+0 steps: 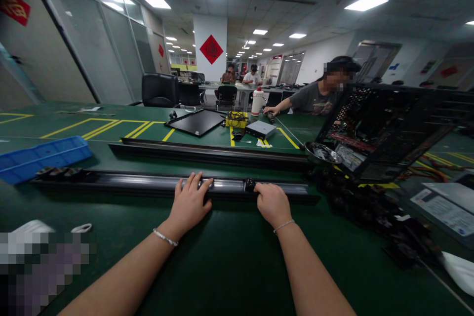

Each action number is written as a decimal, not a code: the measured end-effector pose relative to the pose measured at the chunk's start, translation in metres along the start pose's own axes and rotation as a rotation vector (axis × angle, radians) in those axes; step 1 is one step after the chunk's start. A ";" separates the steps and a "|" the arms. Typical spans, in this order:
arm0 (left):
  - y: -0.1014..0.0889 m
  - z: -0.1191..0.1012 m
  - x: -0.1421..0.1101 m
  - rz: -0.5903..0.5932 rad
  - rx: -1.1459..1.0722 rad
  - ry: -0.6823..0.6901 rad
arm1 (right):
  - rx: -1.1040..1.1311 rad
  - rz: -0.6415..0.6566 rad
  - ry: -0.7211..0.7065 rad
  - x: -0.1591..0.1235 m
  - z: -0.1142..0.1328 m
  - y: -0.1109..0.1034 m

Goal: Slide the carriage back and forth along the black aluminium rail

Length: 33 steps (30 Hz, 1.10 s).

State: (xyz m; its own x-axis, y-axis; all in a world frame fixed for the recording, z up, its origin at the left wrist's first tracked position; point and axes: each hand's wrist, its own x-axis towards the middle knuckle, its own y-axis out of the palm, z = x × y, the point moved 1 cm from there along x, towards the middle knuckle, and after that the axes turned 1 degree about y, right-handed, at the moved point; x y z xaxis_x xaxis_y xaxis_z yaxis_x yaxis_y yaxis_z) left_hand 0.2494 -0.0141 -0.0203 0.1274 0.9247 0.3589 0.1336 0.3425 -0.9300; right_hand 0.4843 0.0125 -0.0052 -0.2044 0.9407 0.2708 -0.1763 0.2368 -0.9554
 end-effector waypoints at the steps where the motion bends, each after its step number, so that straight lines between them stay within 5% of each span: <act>1: 0.000 0.000 0.000 0.000 0.001 0.004 | 0.001 0.002 0.002 0.000 -0.001 0.000; 33: 0.004 0.002 0.000 -0.017 0.009 0.023 | 0.032 -0.083 0.145 -0.003 -0.029 0.003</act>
State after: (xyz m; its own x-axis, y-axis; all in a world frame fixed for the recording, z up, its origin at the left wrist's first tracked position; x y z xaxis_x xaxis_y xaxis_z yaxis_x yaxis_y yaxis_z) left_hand 0.2480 -0.0123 -0.0237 0.1480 0.9147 0.3761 0.1267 0.3596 -0.9244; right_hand 0.5122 0.0170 -0.0122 -0.0469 0.9441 0.3263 -0.2173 0.3092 -0.9258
